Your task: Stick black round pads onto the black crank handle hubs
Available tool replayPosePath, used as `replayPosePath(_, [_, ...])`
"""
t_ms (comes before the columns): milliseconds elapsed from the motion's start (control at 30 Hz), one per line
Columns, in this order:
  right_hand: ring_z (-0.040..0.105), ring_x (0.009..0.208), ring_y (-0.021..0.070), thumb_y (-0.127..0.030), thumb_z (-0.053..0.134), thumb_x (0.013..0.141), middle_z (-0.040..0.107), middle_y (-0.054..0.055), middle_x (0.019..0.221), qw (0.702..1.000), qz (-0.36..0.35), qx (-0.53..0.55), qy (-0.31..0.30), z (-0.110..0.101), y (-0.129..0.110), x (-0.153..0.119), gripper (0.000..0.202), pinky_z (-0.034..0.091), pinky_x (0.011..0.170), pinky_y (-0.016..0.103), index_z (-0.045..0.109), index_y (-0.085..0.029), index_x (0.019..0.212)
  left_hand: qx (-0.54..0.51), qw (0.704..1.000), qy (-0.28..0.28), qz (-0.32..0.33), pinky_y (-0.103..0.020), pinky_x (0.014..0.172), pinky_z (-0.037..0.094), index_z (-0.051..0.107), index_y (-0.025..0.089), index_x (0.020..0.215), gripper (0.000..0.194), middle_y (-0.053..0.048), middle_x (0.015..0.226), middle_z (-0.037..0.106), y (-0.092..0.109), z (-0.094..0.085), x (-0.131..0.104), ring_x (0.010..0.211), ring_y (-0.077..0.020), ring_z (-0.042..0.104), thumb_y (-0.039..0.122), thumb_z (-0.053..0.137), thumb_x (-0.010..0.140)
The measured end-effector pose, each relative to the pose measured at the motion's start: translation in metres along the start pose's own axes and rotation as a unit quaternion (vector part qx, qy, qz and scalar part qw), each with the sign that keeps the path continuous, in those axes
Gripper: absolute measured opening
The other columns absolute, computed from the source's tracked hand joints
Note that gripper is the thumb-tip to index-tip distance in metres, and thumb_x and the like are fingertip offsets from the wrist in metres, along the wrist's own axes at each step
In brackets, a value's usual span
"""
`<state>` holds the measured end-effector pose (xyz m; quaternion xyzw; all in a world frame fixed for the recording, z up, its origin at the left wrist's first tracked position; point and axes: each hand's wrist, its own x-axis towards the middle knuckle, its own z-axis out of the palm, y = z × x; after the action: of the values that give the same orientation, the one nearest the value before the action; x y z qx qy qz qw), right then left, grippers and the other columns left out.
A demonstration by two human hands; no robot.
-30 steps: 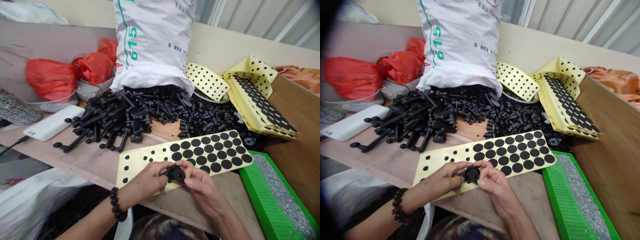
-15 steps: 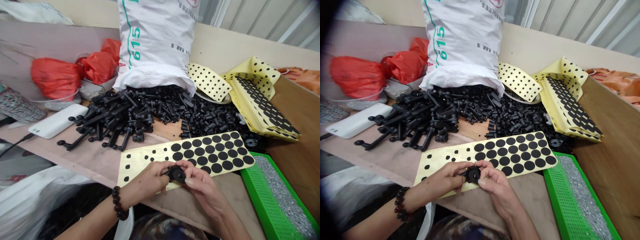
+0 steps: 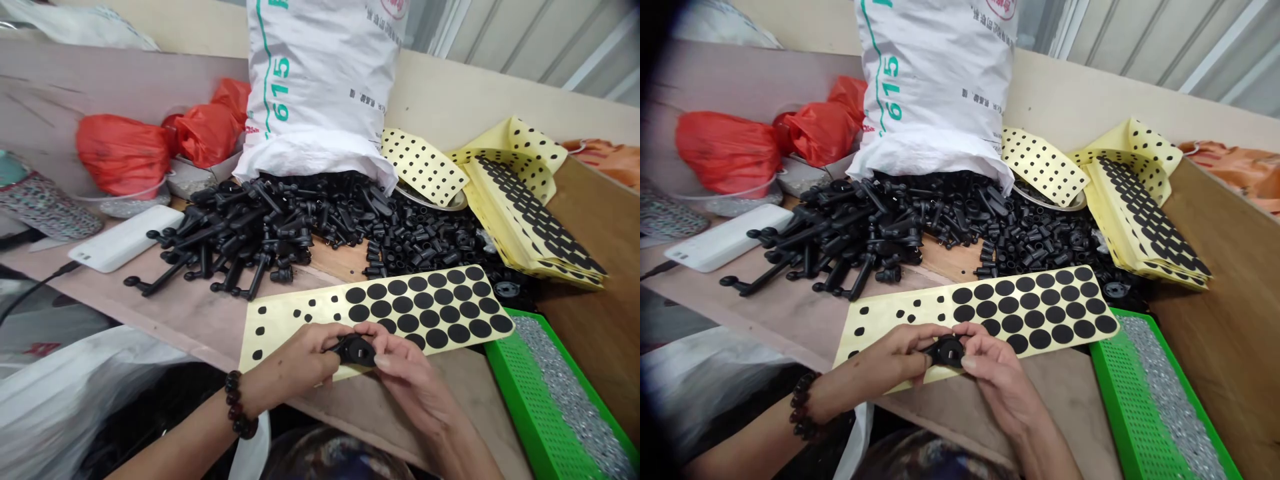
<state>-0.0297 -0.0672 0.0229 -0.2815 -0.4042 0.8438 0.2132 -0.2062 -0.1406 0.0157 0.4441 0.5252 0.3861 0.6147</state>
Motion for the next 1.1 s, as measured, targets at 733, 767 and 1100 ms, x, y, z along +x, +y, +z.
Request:
replayPosePath(733, [0.05,0.084,0.0209,-0.028,0.063,0.076,0.053,0.005,0.089,0.943,-0.142,-0.283,0.1,0.0,0.009,0.0,0.017,0.037,0.073,0.031,0.051,-0.021,0.065,0.036,0.999,0.022,0.001,-0.019,0.05,0.035,0.056,0.018,0.115,0.041,0.004,0.071,0.056,0.005,0.002,-0.004,0.054,-0.0091,0.046,0.015,0.045,0.075])
replayPosePath(767, [0.05,0.081,0.0206,-0.023,0.061,0.076,0.053,0.004,0.085,0.915,-0.188,-0.337,0.113,0.002,0.01,-0.002,0.015,0.037,0.072,0.032,0.051,-0.022,0.065,0.06,0.997,0.037,0.002,-0.019,0.05,0.035,0.058,0.018,0.112,0.038,0.005,0.069,0.054,0.004,0.003,-0.004,0.055,-0.0094,0.045,0.017,0.046,0.076])
replayPosePath(1100, [0.054,0.082,0.0175,-0.017,0.052,0.083,0.053,0.003,0.085,0.861,-0.297,-0.4,0.102,0.011,0.007,-0.021,0.013,0.042,0.071,0.029,0.049,-0.021,0.072,0.096,0.993,0.072,-0.017,-0.02,0.05,0.038,0.055,0.017,0.118,0.038,0.005,0.064,0.052,0.007,0.008,-0.003,0.053,-0.0104,0.048,0.025,0.046,0.081])
